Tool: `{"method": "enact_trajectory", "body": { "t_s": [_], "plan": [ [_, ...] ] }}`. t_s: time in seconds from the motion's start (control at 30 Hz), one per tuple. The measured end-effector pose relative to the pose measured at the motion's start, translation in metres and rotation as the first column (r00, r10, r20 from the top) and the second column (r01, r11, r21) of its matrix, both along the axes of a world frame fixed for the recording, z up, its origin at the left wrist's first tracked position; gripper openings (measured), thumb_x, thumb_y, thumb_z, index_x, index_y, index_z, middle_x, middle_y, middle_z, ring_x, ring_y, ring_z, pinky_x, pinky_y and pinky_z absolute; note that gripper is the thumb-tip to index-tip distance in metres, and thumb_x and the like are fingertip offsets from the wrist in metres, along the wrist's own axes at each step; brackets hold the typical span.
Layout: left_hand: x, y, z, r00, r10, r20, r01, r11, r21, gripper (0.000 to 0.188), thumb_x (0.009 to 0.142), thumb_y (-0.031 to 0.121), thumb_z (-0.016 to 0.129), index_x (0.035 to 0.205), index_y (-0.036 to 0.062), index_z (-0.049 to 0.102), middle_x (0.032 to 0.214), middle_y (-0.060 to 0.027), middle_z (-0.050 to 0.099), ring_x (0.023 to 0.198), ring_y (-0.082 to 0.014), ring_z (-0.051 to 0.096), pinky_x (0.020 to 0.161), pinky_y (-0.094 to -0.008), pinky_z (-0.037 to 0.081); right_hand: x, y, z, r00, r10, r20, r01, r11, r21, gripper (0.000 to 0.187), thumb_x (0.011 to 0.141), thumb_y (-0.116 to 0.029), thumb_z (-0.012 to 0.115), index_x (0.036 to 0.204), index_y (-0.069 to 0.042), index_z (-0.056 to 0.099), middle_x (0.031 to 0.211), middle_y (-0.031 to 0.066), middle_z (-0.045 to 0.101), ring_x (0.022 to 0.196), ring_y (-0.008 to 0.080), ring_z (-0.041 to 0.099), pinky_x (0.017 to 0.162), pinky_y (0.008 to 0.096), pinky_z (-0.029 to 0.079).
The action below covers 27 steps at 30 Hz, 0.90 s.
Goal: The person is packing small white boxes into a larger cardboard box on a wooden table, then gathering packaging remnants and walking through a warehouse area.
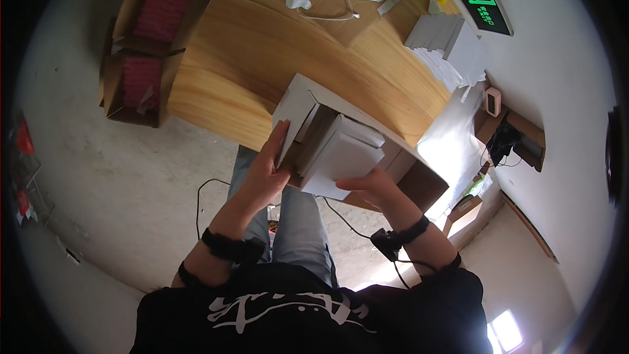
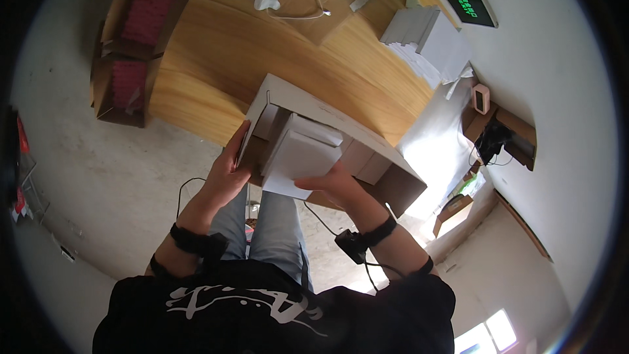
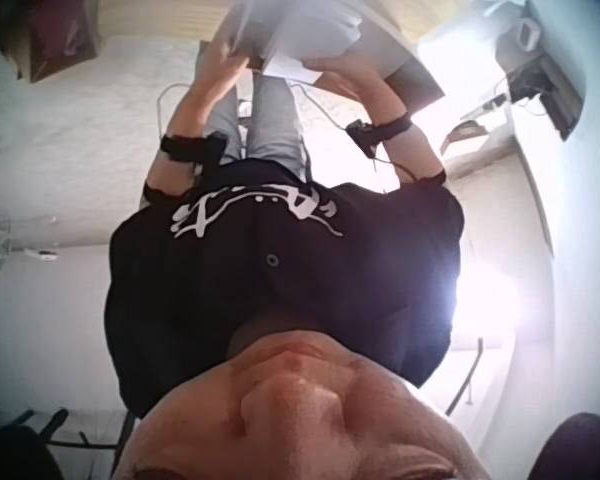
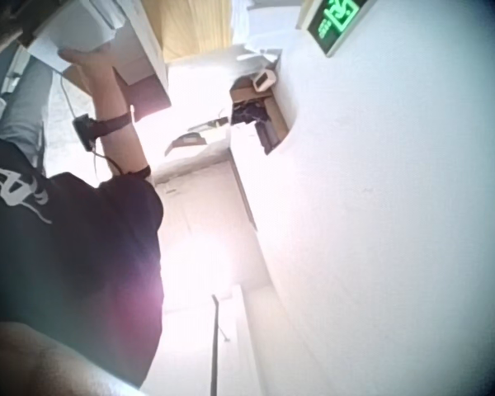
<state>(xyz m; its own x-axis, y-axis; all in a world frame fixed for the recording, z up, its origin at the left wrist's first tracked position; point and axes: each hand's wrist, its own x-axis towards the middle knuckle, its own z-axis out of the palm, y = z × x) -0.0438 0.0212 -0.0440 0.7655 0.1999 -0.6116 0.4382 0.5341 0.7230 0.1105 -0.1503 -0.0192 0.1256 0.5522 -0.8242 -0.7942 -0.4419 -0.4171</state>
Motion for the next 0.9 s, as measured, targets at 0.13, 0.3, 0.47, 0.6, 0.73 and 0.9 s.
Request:
{"method": "enact_trajectory", "body": {
  "t_s": [0.13,0.3,0.47,0.6,0.73,0.9],
  "plan": [
    [-0.002,-0.003,-0.005,0.999,0.040,-0.023,-0.041,0.998,-0.056,0.076,0.064,-0.014,0.033,0.137,0.0005,0.016,0.142,-0.0213,0.015,0.134,-0.0271,0.010,0.107,-0.0325,0.012,0.000,0.010,-0.013,0.996,0.092,-0.006,-0.092,0.995,-0.027,0.067,0.060,0.004,0.073,0.120,-0.002,0.044,0.114,0.0115,0.053,0.106,0.0236,0.050,0.090,0.0358,0.042],
    [0.002,-0.002,-0.001,0.999,0.033,-0.024,-0.034,0.999,-0.021,0.074,0.065,-0.012,0.034,0.136,-0.0004,0.017,0.141,-0.0214,0.018,0.133,-0.0274,0.013,0.107,-0.0330,0.013,0.002,0.011,-0.033,0.985,0.146,0.090,-0.146,0.989,-0.006,0.059,0.063,0.002,0.072,0.116,0.000,0.047,0.111,0.0126,0.055,0.107,0.0252,0.050,0.091,0.0332,0.041],
    [0.004,-0.002,-0.002,0.999,-0.049,0.024,0.043,0.977,0.210,0.073,0.065,-0.011,0.035,0.136,-0.0007,0.018,0.139,-0.0212,0.022,0.132,-0.0277,0.017,0.107,-0.0333,0.015,0.007,0.002,-0.037,0.986,0.141,0.087,-0.136,0.989,-0.059,0.059,0.064,0.002,0.071,0.117,0.000,0.046,0.110,0.0135,0.054,0.106,0.0253,0.050,0.090,0.0336,0.042],
    [0.011,-0.003,0.008,1.000,-0.013,-0.005,0.013,0.986,0.169,0.068,0.069,-0.010,0.035,0.135,-0.0024,0.020,0.138,-0.0204,0.025,0.131,-0.0268,0.021,0.106,-0.0325,0.018,0.015,-0.009,-0.033,0.988,-0.151,0.036,0.155,0.974,-0.163,0.064,0.067,0.003,0.069,0.123,0.000,0.038,0.109,0.0145,0.053,0.106,0.0274,0.050,0.089,0.0356,0.043],
    [0.018,0.004,0.024,1.000,-0.006,-0.013,0.008,0.989,0.148,0.056,0.080,-0.002,0.042,0.133,-0.0041,0.022,0.137,-0.0198,0.027,0.129,-0.0250,0.025,0.104,-0.0307,0.022,0.021,-0.011,-0.032,0.974,-0.227,-0.014,0.225,0.973,-0.059,0.066,0.067,0.004,0.069,0.124,0.000,0.035,0.110,0.0154,0.050,0.105,0.0277,0.050,0.088,0.0358,0.044],
    [0.024,0.005,0.023,0.998,-0.061,0.004,0.053,0.897,0.440,0.045,0.090,0.014,0.046,0.128,-0.0039,0.032,0.128,-0.0189,0.040,0.119,-0.0250,0.041,0.097,-0.0310,0.032,0.023,0.000,-0.025,0.985,-0.107,0.134,0.128,0.979,-0.160,0.062,0.066,0.005,0.070,0.120,0.000,0.039,0.111,0.0139,0.048,0.106,0.0253,0.049,0.090,0.0331,0.045]
  ]
}}
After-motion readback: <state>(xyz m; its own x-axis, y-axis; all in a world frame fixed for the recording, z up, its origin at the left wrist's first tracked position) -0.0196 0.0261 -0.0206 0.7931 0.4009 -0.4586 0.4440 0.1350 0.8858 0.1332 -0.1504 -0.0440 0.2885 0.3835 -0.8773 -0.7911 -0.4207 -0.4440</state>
